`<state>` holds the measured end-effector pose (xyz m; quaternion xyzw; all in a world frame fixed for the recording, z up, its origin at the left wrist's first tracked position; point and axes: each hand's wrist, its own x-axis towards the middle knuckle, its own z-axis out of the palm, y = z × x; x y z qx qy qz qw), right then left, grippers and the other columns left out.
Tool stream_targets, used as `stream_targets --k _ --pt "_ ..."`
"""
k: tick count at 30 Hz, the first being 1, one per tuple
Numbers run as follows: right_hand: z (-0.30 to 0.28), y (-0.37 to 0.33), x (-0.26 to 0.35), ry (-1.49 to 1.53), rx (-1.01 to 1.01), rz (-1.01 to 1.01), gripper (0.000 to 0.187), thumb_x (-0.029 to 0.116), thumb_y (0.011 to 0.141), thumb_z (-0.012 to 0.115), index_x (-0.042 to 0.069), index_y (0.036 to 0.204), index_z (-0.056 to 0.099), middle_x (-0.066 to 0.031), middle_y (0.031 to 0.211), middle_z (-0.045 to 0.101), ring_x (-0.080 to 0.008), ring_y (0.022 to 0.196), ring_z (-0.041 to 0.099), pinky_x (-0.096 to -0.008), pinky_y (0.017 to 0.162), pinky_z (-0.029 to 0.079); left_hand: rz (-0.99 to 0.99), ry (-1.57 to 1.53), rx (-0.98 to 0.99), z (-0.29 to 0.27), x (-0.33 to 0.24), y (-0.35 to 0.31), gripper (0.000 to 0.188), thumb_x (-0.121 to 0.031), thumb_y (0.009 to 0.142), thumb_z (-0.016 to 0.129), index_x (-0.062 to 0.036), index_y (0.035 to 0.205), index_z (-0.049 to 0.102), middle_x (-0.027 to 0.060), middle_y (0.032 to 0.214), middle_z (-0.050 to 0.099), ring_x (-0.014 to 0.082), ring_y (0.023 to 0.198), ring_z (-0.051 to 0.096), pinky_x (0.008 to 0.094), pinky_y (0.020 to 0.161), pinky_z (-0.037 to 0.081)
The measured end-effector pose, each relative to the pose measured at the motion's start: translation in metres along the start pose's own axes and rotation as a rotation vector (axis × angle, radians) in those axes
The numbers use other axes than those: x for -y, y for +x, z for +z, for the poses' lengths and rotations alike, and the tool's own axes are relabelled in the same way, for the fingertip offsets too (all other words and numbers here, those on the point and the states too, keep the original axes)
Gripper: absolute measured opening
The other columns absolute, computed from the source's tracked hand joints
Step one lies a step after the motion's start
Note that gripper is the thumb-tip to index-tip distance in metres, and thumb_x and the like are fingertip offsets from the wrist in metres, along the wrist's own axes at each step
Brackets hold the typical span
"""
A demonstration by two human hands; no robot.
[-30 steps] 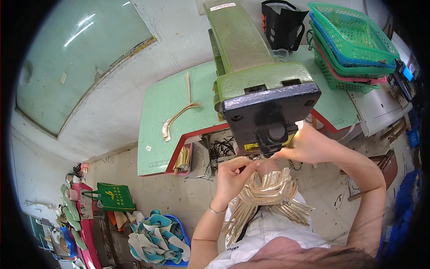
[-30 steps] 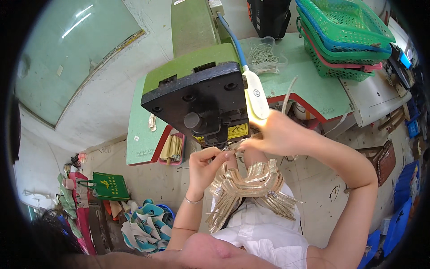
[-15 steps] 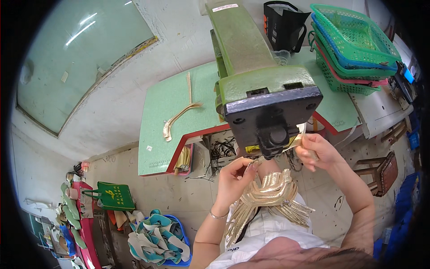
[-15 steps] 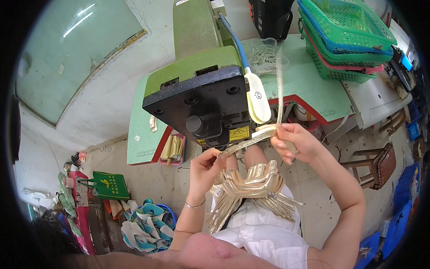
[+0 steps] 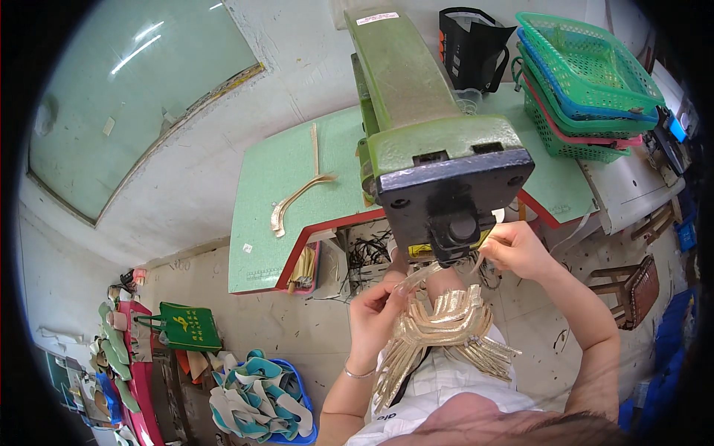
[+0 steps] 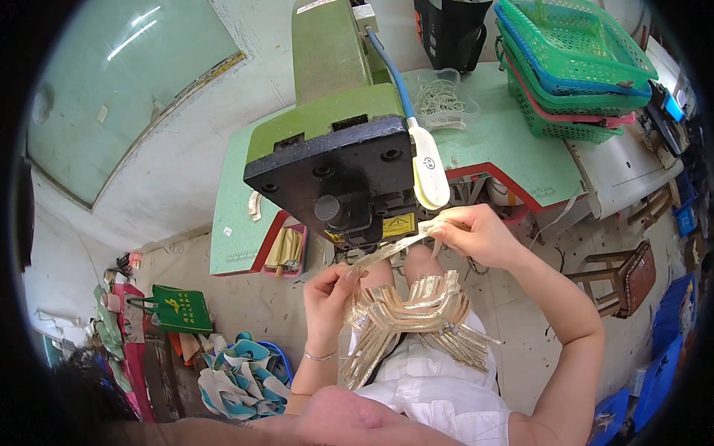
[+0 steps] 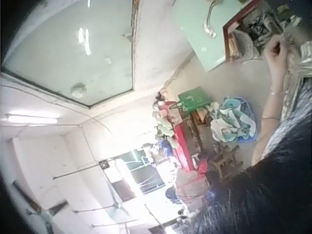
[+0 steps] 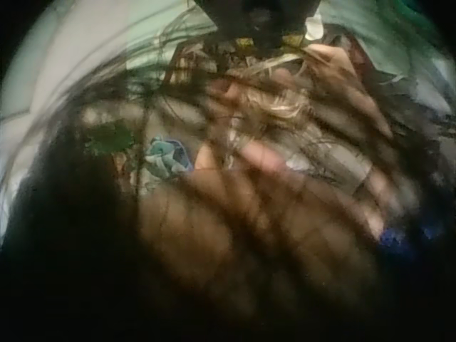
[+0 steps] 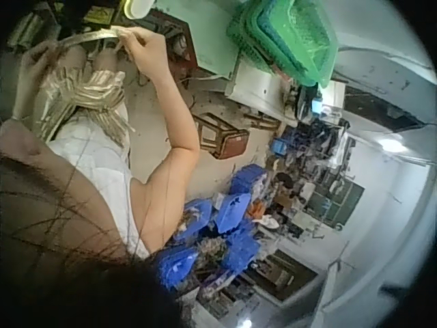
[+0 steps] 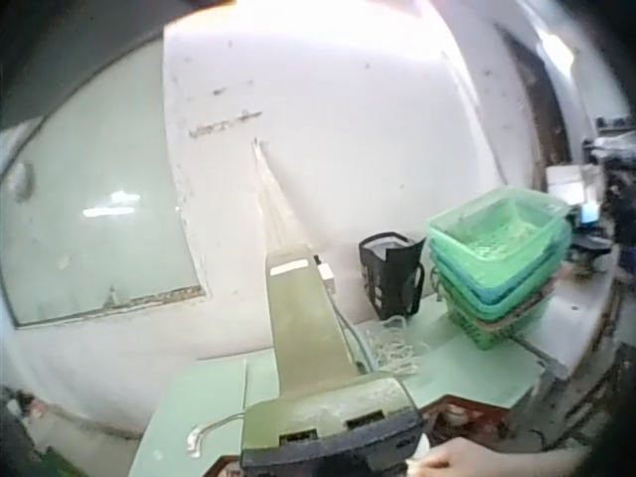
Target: The person feeds gold-colored cords into a green machine, pressing a lever to process each cord. They handle the cords one at a time, placing the processed items on the table to the left.
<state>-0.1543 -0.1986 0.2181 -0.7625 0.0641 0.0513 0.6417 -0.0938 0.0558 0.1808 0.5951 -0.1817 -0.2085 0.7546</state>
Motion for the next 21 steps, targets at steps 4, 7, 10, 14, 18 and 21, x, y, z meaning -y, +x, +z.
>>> stream_targets --k 4,7,10,14,18,21 --pt "0.009 0.003 -0.003 0.15 0.168 -0.042 0.018 0.016 0.092 0.053 0.001 0.087 0.062 0.0041 0.06 0.047 -0.0016 0.049 0.037 -0.0208 0.044 0.029 -0.072 -0.004 -0.184 -0.012 0.006 -0.017 0.016 -0.01 0.089 0.057 0.0042 0.088 0.065 -0.0014 0.065 0.054 0.0042 0.057 0.045 0.0182 0.053 0.034" --pt "0.021 0.003 0.011 -0.034 0.176 -0.1 0.019 0.015 0.092 0.052 0.001 0.085 0.063 0.002 0.062 0.052 -0.0022 0.051 0.044 -0.0209 0.045 0.035 -0.07 -0.033 -0.264 -0.022 0.011 -0.026 0.02 -0.011 0.088 0.057 0.0077 0.087 0.063 -0.0001 0.058 0.05 0.0044 0.05 0.041 0.0188 0.046 0.028" --pt "0.032 0.005 0.018 -0.082 0.137 -0.112 0.02 0.016 0.089 0.056 0.0 0.083 0.066 0.0007 0.061 0.058 -0.0026 0.05 0.048 -0.02 0.045 0.04 -0.104 -0.079 -0.293 -0.036 0.014 -0.033 0.021 -0.012 0.088 0.057 0.0077 0.087 0.063 -0.0001 0.06 0.052 0.0048 0.052 0.043 0.0185 0.048 0.03" --pt "0.038 0.01 0.02 -0.058 0.114 -0.03 0.021 0.02 0.086 0.06 0.0 0.083 0.067 0.0017 0.057 0.057 -0.003 0.047 0.047 -0.0208 0.044 0.039 -0.199 -0.095 -0.248 -0.046 0.015 -0.033 0.018 -0.012 0.089 0.057 0.0046 0.089 0.064 -0.0003 0.067 0.056 0.0062 0.059 0.047 0.02 0.056 0.036" --pt "0.032 0.015 0.028 -0.223 0.109 0.063 0.022 0.023 0.083 0.063 0.001 0.084 0.067 0.0024 0.057 0.057 -0.0037 0.048 0.046 -0.0218 0.044 0.039 0.133 0.312 -0.197 -0.034 0.019 -0.008 0.015 -0.013 0.088 0.058 0.0006 0.094 0.063 0.0005 0.076 0.06 0.0098 0.07 0.05 0.0248 0.066 0.04" --pt "0.036 0.016 0.045 -0.192 0.109 0.064 0.023 0.024 0.082 0.064 0.002 0.084 0.064 0.0019 0.058 0.057 -0.0042 0.05 0.047 -0.0219 0.044 0.039 0.422 0.752 -0.048 -0.02 0.01 0.015 0.014 -0.013 0.088 0.058 -0.0007 0.093 0.063 -0.0003 0.085 0.061 0.0141 0.088 0.053 0.0299 0.08 0.04"
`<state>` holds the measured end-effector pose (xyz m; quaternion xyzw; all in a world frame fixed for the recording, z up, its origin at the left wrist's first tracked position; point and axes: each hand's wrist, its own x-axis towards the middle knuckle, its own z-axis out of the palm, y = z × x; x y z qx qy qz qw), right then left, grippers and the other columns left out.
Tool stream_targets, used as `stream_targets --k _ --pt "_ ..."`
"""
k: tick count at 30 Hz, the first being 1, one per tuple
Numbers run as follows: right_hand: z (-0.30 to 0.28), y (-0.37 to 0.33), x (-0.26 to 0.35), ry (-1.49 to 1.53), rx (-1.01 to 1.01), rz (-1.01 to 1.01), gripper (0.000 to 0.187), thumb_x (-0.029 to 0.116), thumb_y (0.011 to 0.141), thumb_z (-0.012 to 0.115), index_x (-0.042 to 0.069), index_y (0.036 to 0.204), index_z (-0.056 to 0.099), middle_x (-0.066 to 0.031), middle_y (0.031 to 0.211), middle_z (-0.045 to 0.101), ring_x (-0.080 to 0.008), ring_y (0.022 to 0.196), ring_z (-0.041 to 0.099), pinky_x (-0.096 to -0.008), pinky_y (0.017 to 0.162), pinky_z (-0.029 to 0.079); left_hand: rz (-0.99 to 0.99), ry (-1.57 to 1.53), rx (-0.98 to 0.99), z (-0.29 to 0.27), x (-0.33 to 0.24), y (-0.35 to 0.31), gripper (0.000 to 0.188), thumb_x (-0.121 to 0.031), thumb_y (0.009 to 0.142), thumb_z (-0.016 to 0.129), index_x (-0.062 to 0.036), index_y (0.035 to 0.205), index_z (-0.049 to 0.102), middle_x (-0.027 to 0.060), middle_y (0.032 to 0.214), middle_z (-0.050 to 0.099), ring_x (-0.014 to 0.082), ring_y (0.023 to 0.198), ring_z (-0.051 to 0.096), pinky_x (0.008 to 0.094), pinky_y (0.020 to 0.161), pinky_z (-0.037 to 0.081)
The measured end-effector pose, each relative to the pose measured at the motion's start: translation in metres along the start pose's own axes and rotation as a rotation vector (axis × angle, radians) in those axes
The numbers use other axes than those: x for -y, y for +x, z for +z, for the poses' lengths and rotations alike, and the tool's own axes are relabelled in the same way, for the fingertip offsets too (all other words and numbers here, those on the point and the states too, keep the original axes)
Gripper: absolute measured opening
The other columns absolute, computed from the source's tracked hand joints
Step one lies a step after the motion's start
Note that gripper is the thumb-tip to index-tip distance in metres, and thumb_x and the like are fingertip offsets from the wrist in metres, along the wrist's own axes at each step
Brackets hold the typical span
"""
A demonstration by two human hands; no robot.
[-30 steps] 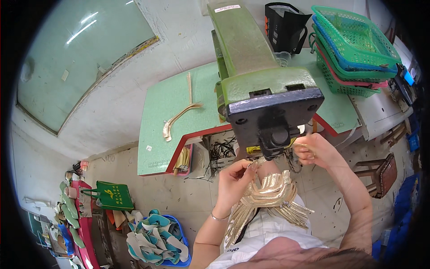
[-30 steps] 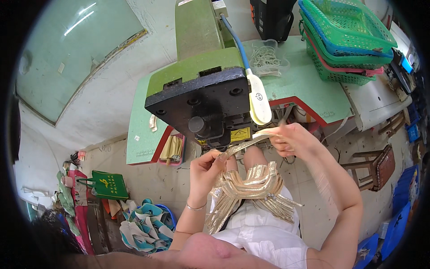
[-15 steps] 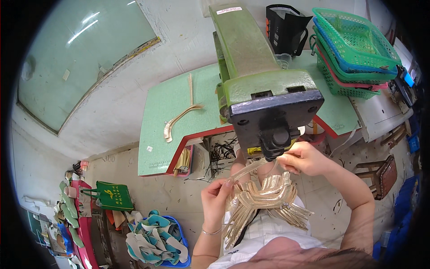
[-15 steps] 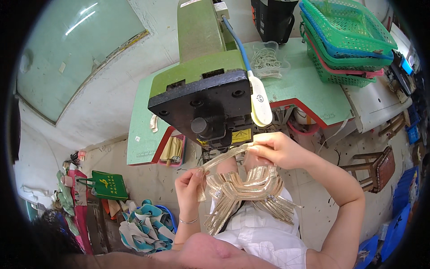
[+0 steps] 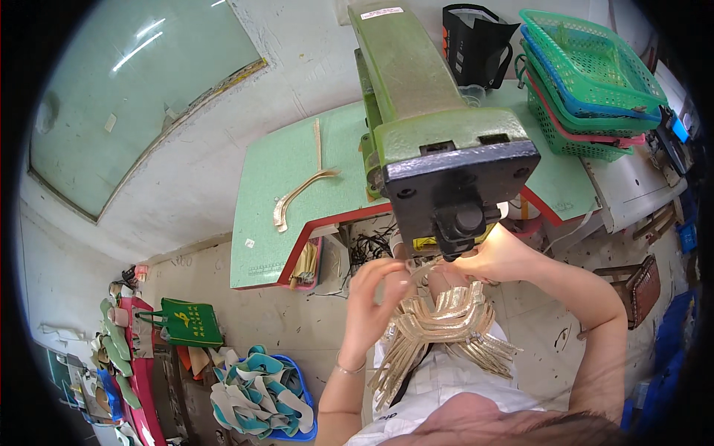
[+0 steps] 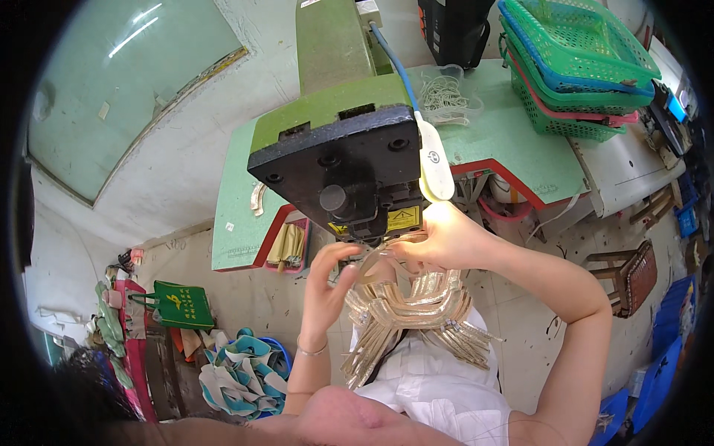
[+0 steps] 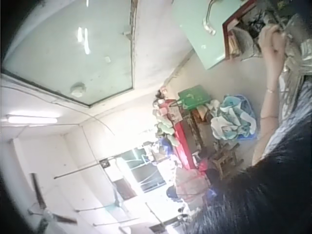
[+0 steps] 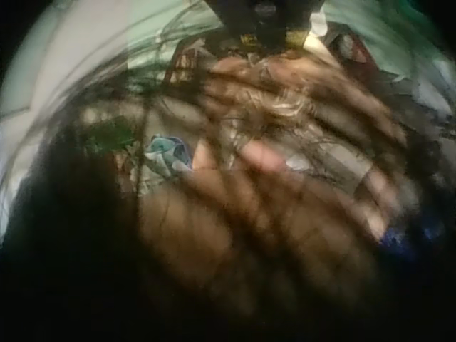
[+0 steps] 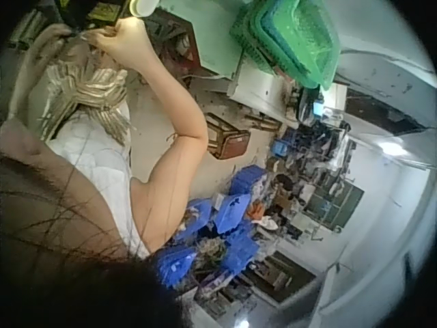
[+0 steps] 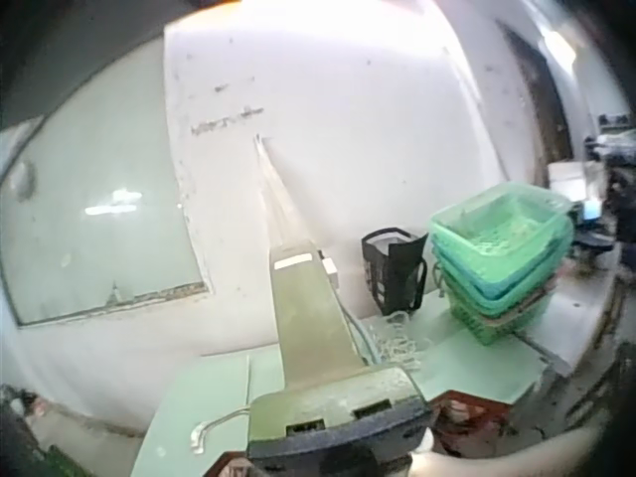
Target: The person feeds gold-colored cords into a green machine, pressing a lever to process each cord. They handle the cords one at a time, placing the processed items on the table to the left.
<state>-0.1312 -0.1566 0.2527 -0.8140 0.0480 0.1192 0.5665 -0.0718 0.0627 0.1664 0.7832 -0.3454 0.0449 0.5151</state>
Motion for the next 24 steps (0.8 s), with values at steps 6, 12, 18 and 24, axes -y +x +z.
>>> stream_targets --k 6,12,18,24 --pt "-0.011 0.007 0.009 -0.085 0.106 0.143 0.026 0.028 0.081 0.066 0.002 0.076 0.064 0.0015 0.053 0.055 -0.0058 0.044 0.047 -0.0211 0.043 0.035 -0.298 -0.401 0.225 0.014 -0.017 0.016 0.01 -0.011 0.085 0.064 -0.0001 0.084 0.064 -0.0019 0.076 0.061 0.0068 0.071 0.053 0.0216 0.064 0.04" --pt "-0.027 -0.003 -0.014 0.031 0.173 0.169 0.025 0.027 0.082 0.066 0.003 0.074 0.067 0.0033 0.048 0.048 -0.0029 0.041 0.039 -0.0213 0.041 0.027 -0.479 -0.696 0.068 0.018 -0.025 -0.002 0.015 -0.012 0.088 0.061 0.0017 0.083 0.064 -0.0011 0.073 0.058 0.0053 0.067 0.049 0.0194 0.062 0.039" --pt "0.004 0.002 -0.02 0.272 0.158 0.12 0.022 0.023 0.085 0.063 0.002 0.084 0.07 0.0041 0.053 0.05 -0.0012 0.044 0.038 -0.0193 0.042 0.03 -0.497 -0.714 -0.107 0.009 -0.023 -0.031 0.012 -0.01 0.09 0.057 -0.0001 0.086 0.063 0.001 0.078 0.059 0.0067 0.073 0.051 0.0209 0.067 0.04" --pt "0.018 0.002 -0.042 0.256 0.083 0.144 0.023 0.024 0.086 0.062 0.002 0.083 0.068 0.0036 0.058 0.054 -0.001 0.049 0.042 -0.0192 0.044 0.033 -0.455 -0.408 -0.443 -0.038 0.03 0.018 0.022 -0.021 0.094 0.047 -0.0039 0.085 0.057 -0.0031 0.073 0.048 0.0065 0.07 0.043 0.0204 0.063 0.035"
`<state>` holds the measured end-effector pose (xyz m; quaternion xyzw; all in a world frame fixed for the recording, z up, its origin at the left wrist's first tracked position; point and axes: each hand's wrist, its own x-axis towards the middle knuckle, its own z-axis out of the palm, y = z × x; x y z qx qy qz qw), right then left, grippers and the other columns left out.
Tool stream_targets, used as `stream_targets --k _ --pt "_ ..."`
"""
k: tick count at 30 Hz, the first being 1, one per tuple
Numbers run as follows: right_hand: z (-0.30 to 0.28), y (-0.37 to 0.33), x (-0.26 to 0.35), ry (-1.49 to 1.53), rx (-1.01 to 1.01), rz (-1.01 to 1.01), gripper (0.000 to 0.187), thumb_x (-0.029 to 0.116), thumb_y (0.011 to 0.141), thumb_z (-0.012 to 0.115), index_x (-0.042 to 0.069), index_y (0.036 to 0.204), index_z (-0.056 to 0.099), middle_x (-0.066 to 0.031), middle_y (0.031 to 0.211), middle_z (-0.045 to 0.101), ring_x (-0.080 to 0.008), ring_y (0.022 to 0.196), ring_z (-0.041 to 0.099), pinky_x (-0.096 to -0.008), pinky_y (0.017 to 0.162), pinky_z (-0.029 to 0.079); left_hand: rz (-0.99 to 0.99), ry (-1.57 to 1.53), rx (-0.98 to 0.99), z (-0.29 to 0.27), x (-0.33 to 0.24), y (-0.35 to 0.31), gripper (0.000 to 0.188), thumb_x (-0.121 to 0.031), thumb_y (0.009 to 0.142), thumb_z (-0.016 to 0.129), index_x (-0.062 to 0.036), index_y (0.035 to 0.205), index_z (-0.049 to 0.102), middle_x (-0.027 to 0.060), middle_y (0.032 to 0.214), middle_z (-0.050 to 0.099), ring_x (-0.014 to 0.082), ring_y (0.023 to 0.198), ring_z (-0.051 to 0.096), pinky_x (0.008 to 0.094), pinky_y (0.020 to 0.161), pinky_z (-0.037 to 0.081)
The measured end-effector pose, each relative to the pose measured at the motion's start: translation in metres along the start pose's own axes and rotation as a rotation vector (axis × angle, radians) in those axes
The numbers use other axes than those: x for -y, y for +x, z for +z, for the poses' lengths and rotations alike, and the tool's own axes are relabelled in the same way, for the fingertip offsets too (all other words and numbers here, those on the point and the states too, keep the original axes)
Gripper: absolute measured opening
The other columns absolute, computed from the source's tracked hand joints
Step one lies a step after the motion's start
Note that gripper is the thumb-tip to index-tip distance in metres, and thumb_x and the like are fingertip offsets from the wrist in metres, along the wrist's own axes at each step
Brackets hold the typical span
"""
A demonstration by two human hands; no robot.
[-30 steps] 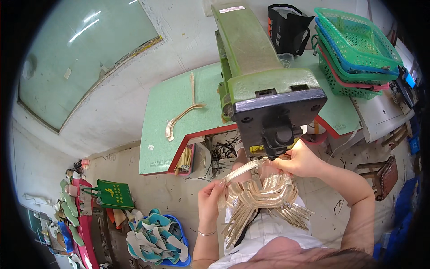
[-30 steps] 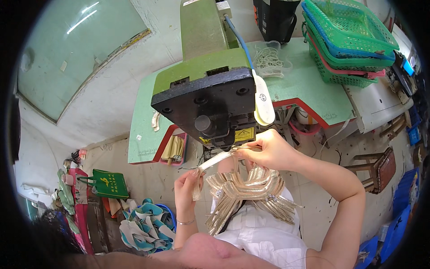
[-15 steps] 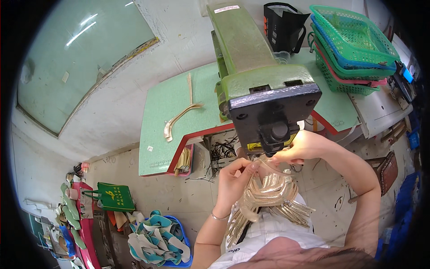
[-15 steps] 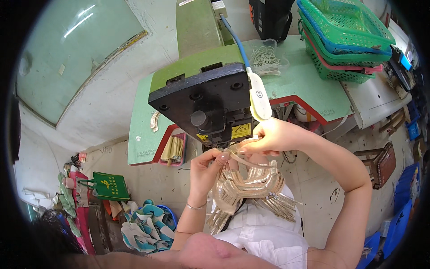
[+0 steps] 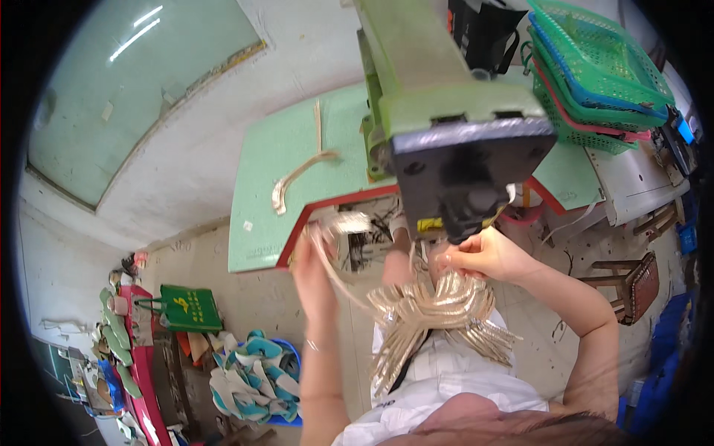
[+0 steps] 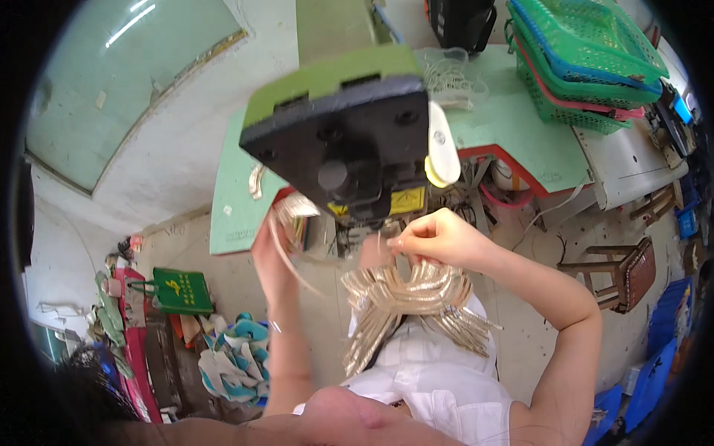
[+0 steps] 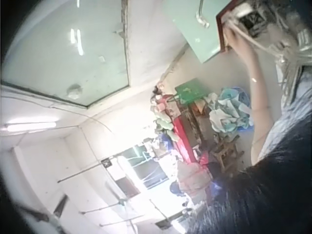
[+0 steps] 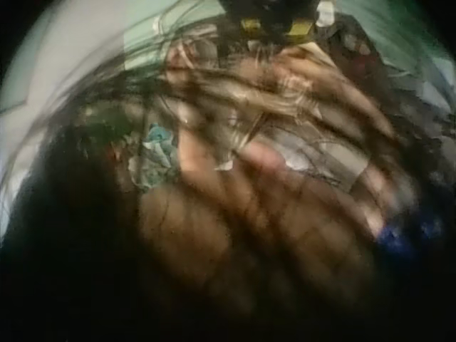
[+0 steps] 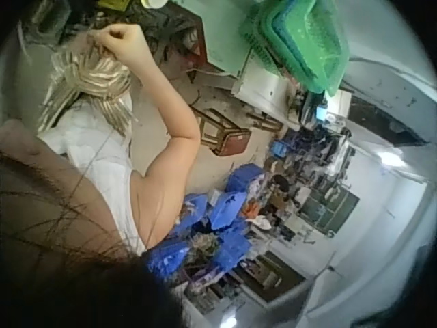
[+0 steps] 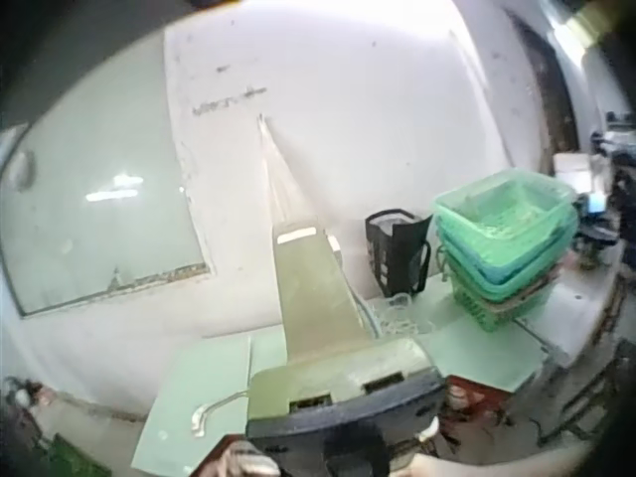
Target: The person feeds gold-colored cords into a green machine, pressing a lever to process each cord. They handle the cords one at a time, placing the processed items on the table to the left.
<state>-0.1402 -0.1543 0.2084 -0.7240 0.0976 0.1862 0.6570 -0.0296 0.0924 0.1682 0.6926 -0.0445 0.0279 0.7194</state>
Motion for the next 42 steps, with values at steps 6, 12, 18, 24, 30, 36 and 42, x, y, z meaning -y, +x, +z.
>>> stream_targets --k 6,12,18,24,30,36,42 --pt "0.05 0.02 -0.126 -0.616 -0.095 -0.45 0.023 0.026 0.082 0.064 0.004 0.085 0.065 -0.0069 0.079 0.059 -0.0193 0.069 0.055 -0.0307 0.062 0.044 0.283 0.882 0.061 0.002 0.039 0.223 0.032 -0.025 0.088 0.05 0.0044 0.091 0.063 0.0133 0.083 0.063 0.0276 0.074 0.055 0.0344 0.069 0.042" --pt "0.101 0.029 -0.184 -1.067 -0.092 -0.465 0.033 0.033 0.072 0.069 0.007 0.089 0.056 -0.0062 0.094 0.049 -0.0229 0.095 0.046 -0.0356 0.08 0.036 0.642 1.281 -0.202 0.028 0.113 0.229 0.036 -0.025 0.083 0.061 -0.0007 0.109 0.057 0.0182 0.122 0.045 0.034 0.116 0.04 0.0463 0.091 0.034" --pt "0.098 0.026 -0.199 -0.808 -0.165 -0.473 0.022 0.021 0.071 0.07 0.007 0.083 0.057 -0.0065 0.089 0.051 -0.0244 0.091 0.049 -0.0356 0.079 0.036 0.522 0.934 0.41 0.03 0.061 0.076 0.02 -0.019 0.082 0.059 -0.003 0.094 0.06 0.0185 0.084 0.06 0.0358 0.076 0.059 0.045 0.064 0.047" --pt "0.089 0.02 -0.197 -0.671 -0.157 -0.461 0.017 0.014 0.073 0.069 0.005 0.082 0.056 -0.0088 0.087 0.052 -0.0271 0.088 0.05 -0.0374 0.077 0.039 0.524 1.081 1.029 0.0 0.103 -0.072 0.035 -0.028 0.071 0.069 -0.0039 0.095 0.059 0.0095 0.096 0.054 0.0288 0.098 0.054 0.0385 0.075 0.047" --pt "0.094 0.013 -0.185 -0.608 -0.25 -0.487 0.02 0.018 0.077 0.068 0.003 0.087 0.058 -0.0128 0.091 0.052 -0.0305 0.089 0.051 -0.0385 0.076 0.042 0.426 0.831 1.081 -0.008 0.102 -0.066 0.022 -0.016 0.073 0.069 -0.0061 0.088 0.057 0.0077 0.094 0.056 0.0244 0.087 0.055 0.0362 0.07 0.046" --pt "0.074 -0.021 -0.122 -0.234 0.111 -0.111 0.017 0.018 0.084 0.062 0.002 0.086 0.062 -0.0096 0.076 0.06 -0.0215 0.069 0.059 -0.0326 0.063 0.046 -0.233 0.304 1.075 -0.006 0.041 -0.054 0.012 -0.014 0.083 0.065 -0.0037 0.088 0.06 0.0008 0.078 0.058 0.0086 0.073 0.055 0.0241 0.063 0.044" --pt "-0.016 -0.026 0.002 -0.557 0.22 -0.493 0.014 0.016 0.084 0.062 0.003 0.087 0.066 -0.0077 0.069 0.061 -0.0163 0.064 0.057 -0.0289 0.06 0.045 -0.322 -0.03 0.943 0.023 -0.003 -0.053 0.018 -0.013 0.09 0.058 0.0029 0.083 0.064 -0.0004 0.07 0.059 0.0038 0.062 0.05 0.0181 0.056 0.039"
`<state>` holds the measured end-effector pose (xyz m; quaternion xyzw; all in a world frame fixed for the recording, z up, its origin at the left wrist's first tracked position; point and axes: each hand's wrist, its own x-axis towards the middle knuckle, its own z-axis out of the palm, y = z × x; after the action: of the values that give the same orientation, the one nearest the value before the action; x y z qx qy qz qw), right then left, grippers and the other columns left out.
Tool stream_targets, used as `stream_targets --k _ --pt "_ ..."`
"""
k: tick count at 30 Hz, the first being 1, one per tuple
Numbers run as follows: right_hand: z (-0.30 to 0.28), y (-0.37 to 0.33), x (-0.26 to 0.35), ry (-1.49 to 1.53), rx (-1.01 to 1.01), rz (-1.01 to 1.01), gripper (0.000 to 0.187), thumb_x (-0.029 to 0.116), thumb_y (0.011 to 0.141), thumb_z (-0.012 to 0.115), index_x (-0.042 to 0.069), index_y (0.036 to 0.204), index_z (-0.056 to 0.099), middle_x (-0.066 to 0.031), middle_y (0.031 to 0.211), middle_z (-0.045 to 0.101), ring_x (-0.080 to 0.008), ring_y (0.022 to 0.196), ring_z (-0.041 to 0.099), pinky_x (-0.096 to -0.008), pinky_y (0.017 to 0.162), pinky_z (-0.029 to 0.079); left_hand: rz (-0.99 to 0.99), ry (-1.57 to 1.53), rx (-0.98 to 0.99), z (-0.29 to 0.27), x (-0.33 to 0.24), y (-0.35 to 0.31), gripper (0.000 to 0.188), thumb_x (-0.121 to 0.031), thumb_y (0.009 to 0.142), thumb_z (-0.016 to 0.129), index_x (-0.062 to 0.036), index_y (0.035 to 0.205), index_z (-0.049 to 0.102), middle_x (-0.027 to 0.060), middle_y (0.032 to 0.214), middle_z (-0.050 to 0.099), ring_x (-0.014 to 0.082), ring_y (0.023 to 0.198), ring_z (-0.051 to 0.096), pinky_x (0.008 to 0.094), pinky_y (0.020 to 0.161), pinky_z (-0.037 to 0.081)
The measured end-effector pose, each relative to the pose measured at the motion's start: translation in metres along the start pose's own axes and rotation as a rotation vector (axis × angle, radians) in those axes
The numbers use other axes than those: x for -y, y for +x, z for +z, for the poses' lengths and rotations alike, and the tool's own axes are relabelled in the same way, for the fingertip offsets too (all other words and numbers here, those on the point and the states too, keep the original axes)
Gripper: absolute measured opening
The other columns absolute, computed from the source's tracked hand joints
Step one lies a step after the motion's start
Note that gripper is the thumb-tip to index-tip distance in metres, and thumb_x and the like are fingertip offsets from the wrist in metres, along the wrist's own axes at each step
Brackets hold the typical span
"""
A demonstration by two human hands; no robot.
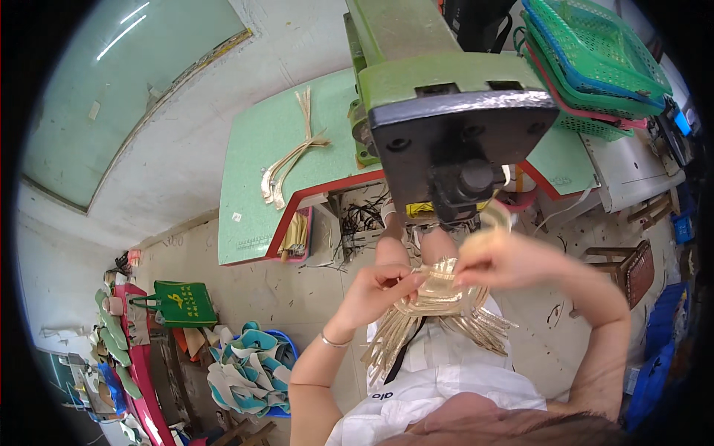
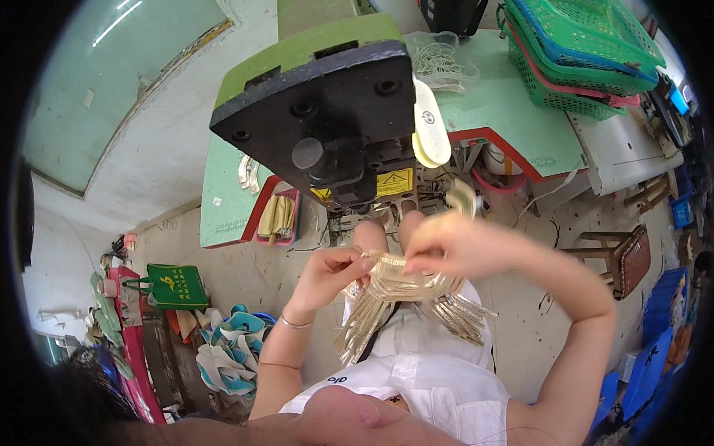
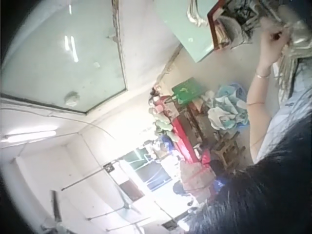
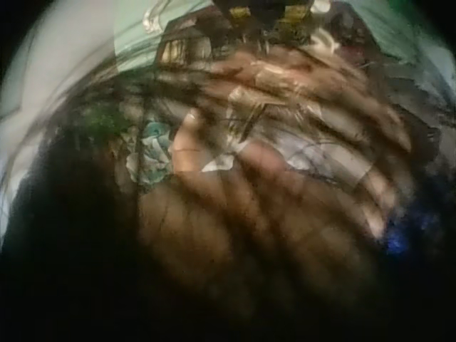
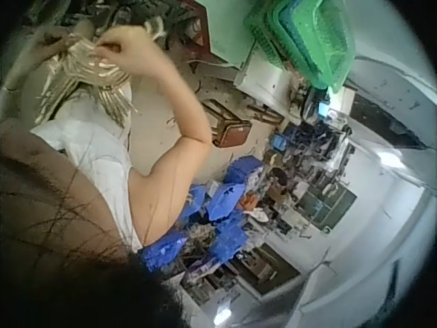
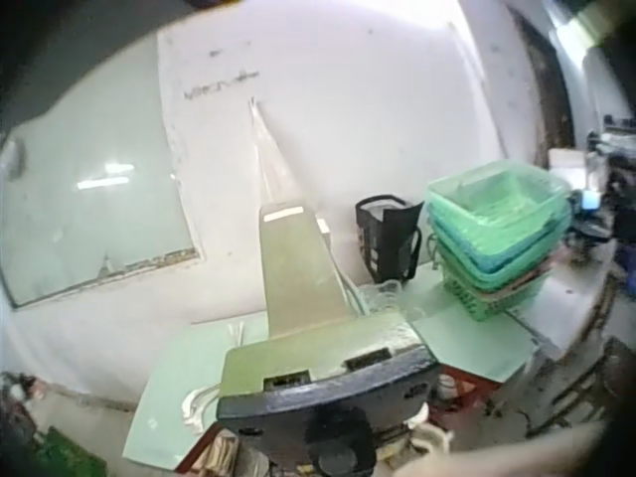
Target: The person feeds gold-colored cords into a green machine, pressing a lever to process each cord. They handle the cords one at a time, placing the processed items on the table to the left.
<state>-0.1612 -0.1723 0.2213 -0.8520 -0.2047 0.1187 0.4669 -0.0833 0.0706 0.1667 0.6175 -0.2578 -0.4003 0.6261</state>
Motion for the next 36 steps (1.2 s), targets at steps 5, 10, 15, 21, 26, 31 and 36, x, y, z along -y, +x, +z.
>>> stream_targets --k 5,10,15,21,26,31,36 --pt "-0.086 0.033 0.043 -0.239 0.171 0.376 0.024 0.025 0.077 0.072 0.004 0.087 0.067 -0.0057 0.077 0.065 -0.0142 0.071 0.059 -0.0285 0.065 0.047 0.104 -0.033 -0.182 0.033 -0.027 0.024 0.027 -0.016 0.092 0.054 0.0013 0.076 0.065 0.0007 0.068 0.06 0.0021 0.055 0.044 0.0171 0.051 0.033" --pt "-0.106 0.045 0.006 -0.209 0.172 0.074 0.025 0.021 0.077 0.074 0.002 0.09 0.065 -0.0052 0.082 0.067 -0.0132 0.074 0.061 -0.0268 0.068 0.049 0.144 -0.168 -0.226 0.04 -0.021 0.037 0.029 -0.019 0.092 0.054 0.0 0.074 0.066 0.0008 0.068 0.061 0.0016 0.053 0.04 0.0175 0.047 0.029" --pt "-0.101 0.052 -0.003 -0.167 0.177 -0.01 0.023 0.019 0.077 0.073 0.002 0.09 0.064 -0.0053 0.082 0.066 -0.0133 0.075 0.061 -0.0267 0.069 0.049 0.158 -0.133 -0.318 0.038 -0.016 0.029 0.027 -0.019 0.092 0.054 -0.0008 0.076 0.066 0.0016 0.068 0.062 0.002 0.054 0.045 0.0171 0.047 0.03" --pt "-0.093 0.052 -0.004 -0.14 0.152 0.02 0.024 0.02 0.077 0.072 0.002 0.089 0.064 -0.005 0.082 0.066 -0.0136 0.075 0.061 -0.0271 0.069 0.048 0.086 -0.207 -0.455 0.017 -0.013 0.011 0.023 -0.016 0.092 0.055 0.0002 0.079 0.064 -0.0005 0.068 0.058 0.0036 0.062 0.05 0.0174 0.054 0.035" --pt "-0.096 0.05 0.002 -0.133 0.181 0.11 0.024 0.02 0.078 0.072 0.002 0.089 0.063 -0.0048 0.081 0.066 -0.014 0.074 0.06 -0.0273 0.069 0.048 0.182 -0.226 -0.576 -0.013 -0.016 0.021 0.02 -0.019 0.09 0.057 -0.0018 0.082 0.063 -0.0045 0.064 0.051 0.0011 0.054 0.039 0.0172 0.05 0.027" --pt "-0.105 0.046 0.021 -0.258 0.153 0.081 0.026 0.022 0.077 0.072 0.002 0.09 0.062 -0.0049 0.082 0.065 -0.0151 0.075 0.059 -0.0279 0.071 0.048 0.182 -0.327 -0.547 -0.052 -0.017 0.031 0.018 -0.017 0.089 0.055 -0.0031 0.08 0.061 -0.0066 0.063 0.043 0.0013 0.054 0.032 0.0189 0.049 0.023" --pt "-0.104 0.045 0.005 -0.174 0.171 0.032 0.03 0.021 0.076 0.074 0.002 0.095 0.061 -0.0049 0.087 0.064 -0.015 0.079 0.058 -0.0286 0.074 0.047 0.433 0.131 -0.79 -0.035 -0.041 0.021 0.019 -0.016 0.089 0.055 0.0008 0.097 0.055 -0.0011 0.082 0.048 0.004 0.066 0.038 0.0193 0.056 0.029"
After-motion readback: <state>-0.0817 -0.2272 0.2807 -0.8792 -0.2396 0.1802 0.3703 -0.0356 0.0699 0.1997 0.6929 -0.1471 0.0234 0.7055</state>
